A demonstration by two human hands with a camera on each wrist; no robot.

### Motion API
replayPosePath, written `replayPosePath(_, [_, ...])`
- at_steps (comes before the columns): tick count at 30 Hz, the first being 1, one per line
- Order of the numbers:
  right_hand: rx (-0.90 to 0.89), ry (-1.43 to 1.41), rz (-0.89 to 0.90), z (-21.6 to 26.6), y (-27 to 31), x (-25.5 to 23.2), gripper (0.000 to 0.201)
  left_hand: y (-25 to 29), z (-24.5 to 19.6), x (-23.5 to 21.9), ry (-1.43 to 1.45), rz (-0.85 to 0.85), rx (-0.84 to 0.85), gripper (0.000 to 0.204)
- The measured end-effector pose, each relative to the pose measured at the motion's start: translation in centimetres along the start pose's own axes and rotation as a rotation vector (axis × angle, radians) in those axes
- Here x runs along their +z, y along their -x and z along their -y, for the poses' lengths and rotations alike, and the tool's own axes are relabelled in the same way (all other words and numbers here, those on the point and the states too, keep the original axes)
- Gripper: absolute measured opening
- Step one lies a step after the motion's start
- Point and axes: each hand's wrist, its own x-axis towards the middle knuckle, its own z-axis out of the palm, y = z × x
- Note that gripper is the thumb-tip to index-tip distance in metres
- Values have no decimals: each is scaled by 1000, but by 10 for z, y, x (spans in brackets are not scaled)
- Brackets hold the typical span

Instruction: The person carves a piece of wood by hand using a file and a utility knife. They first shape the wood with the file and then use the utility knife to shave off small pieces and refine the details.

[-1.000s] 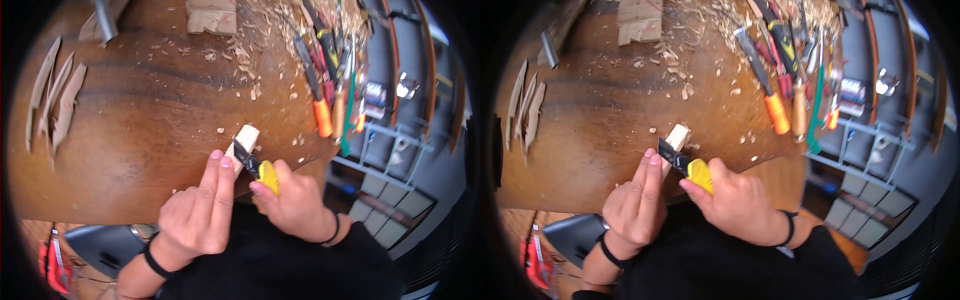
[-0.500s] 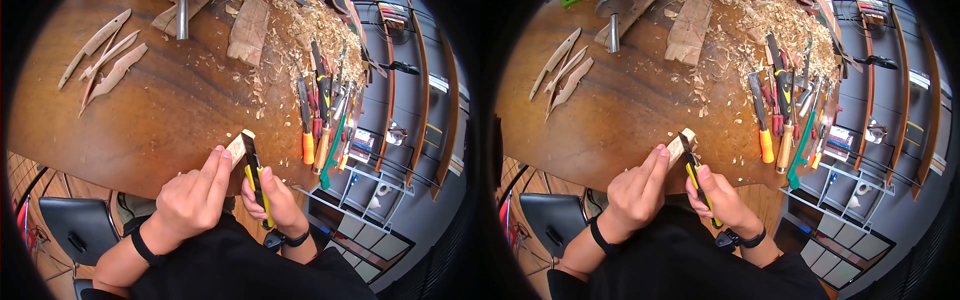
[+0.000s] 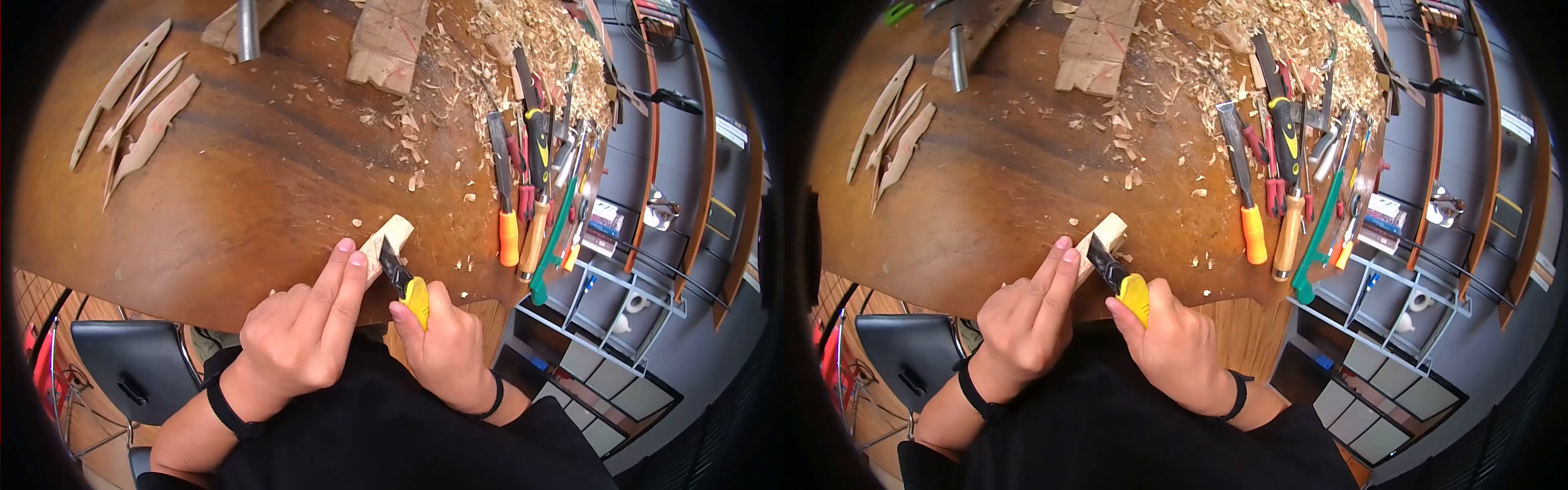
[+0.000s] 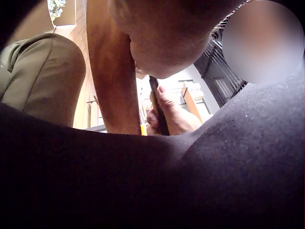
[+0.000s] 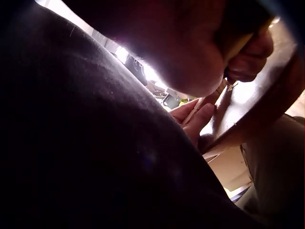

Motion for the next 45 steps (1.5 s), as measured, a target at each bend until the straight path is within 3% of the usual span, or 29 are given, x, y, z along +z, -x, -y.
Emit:
replayPosePath(10, [16, -57, 15, 11, -16, -2, 42, -4, 1, 0, 19, -4, -12, 35])
replayPosePath(13, [35, -222, 24, 8, -21, -5, 46, -6, 0, -2, 27, -10, -46, 36])
replayPosePath(15, [356, -1025, 514, -4, -30, -22, 55, -7, -2, -5, 41, -11, -59, 37])
replayPosePath(16, [409, -1174, 692, -12, -36, -30, 62, -8, -4, -6, 110, 3, -114, 42])
replayPosePath(19, [487, -1385, 810, -20, -36, -29, 62, -8, -6, -7, 175, 10, -166, 50])
replayPosePath(21, [458, -1371, 803, -22, -30, -24, 61, -6, -5, -5, 167, 10, -175, 51])
replayPosePath(24, [92, -471, 238, -6, -18, -19, 50, -6, -3, 2, 125, -103, -122, 39])
replayPosePath(25, [92, -473, 239, -5, -14, -15, 50, -7, -3, 0, 128, -81, -124, 38])
replayPosePath(28, [-26, -107, 17, -2, -7, -6, 43, -7, -3, 0, 146, -60, -128, 37])
replayPosePath(38, [-8, -96, 53, 7, -26, -7, 43, -5, -2, 1, 105, -58, -116, 38])
replayPosePath(40, [-10, -369, 89, 2, -28, -5, 47, -4, -3, 2, 100, -73, -122, 38])
replayPosePath(41, [-17, -369, 89, -2, -32, -10, 47, -5, -3, 3, 93, -89, -124, 39])
replayPosePath(43, [407, -1167, 676, -13, -39, -27, 57, -4, -4, 3, 114, -103, -139, 40])
replayPosePath(45, [537, -1472, 904, -23, -50, -35, 66, -5, -5, 4, 137, -124, -149, 42])
